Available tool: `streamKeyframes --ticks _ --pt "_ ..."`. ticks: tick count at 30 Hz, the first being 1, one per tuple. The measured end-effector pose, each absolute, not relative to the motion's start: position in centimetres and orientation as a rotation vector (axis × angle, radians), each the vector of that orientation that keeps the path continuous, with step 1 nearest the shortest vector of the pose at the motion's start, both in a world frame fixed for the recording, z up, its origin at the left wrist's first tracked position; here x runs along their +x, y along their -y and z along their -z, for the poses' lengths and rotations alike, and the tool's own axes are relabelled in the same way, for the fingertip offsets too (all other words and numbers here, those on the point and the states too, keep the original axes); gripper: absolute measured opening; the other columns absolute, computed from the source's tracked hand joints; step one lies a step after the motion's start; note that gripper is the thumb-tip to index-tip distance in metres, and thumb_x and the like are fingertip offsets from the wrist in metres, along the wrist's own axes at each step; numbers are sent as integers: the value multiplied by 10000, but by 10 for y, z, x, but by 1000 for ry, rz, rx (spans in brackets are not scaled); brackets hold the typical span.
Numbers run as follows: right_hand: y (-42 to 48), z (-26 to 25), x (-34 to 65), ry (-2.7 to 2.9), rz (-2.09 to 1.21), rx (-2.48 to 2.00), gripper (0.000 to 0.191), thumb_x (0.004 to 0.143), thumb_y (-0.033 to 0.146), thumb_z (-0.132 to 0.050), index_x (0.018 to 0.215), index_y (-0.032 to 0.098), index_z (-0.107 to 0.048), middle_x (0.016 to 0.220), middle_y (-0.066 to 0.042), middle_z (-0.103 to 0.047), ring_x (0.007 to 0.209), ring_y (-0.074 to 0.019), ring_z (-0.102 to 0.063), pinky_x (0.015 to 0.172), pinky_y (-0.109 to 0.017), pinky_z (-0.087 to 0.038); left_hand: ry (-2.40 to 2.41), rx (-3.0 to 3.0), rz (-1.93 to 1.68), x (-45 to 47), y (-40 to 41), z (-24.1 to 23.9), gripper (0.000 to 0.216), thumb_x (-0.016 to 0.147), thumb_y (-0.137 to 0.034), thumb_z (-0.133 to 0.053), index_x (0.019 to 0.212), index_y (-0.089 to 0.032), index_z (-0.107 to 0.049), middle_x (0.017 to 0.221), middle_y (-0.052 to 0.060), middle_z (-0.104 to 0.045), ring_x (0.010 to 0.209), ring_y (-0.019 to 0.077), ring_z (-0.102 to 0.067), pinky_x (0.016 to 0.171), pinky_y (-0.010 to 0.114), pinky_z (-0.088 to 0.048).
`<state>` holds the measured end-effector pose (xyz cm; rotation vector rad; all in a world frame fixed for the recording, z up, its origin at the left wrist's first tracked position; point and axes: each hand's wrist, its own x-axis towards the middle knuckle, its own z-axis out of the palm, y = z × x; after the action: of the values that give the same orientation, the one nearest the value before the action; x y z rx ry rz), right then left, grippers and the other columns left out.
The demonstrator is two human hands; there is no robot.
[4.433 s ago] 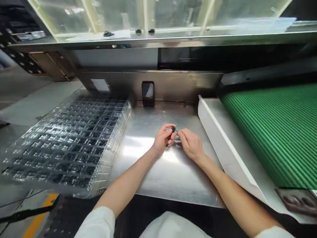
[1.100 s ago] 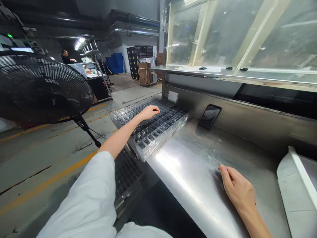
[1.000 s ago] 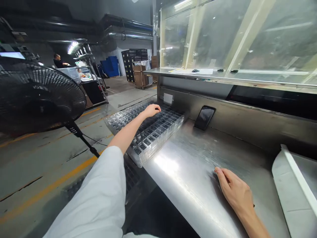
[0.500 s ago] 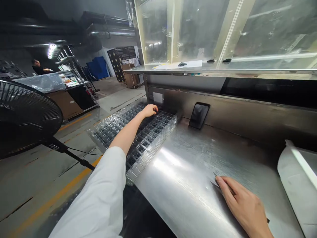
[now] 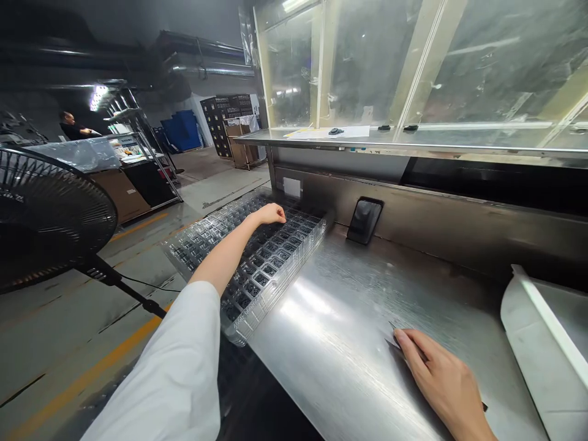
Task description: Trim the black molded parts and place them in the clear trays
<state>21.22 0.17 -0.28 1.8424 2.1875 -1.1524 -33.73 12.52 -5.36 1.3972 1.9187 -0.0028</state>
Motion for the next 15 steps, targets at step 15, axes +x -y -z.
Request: streamKeyframes --ticks 15 --pt "-3 -7 208 -2206 1199 1812 638 974 805 -354 897 315 -754 969 -10 -779 819 -253 -726 643 -324 -526 -1989 1273 96 -322 -135 49 85 690 -224 -815 680 -181 -743 706 18 -724 711 168 -646 692 260 -510"
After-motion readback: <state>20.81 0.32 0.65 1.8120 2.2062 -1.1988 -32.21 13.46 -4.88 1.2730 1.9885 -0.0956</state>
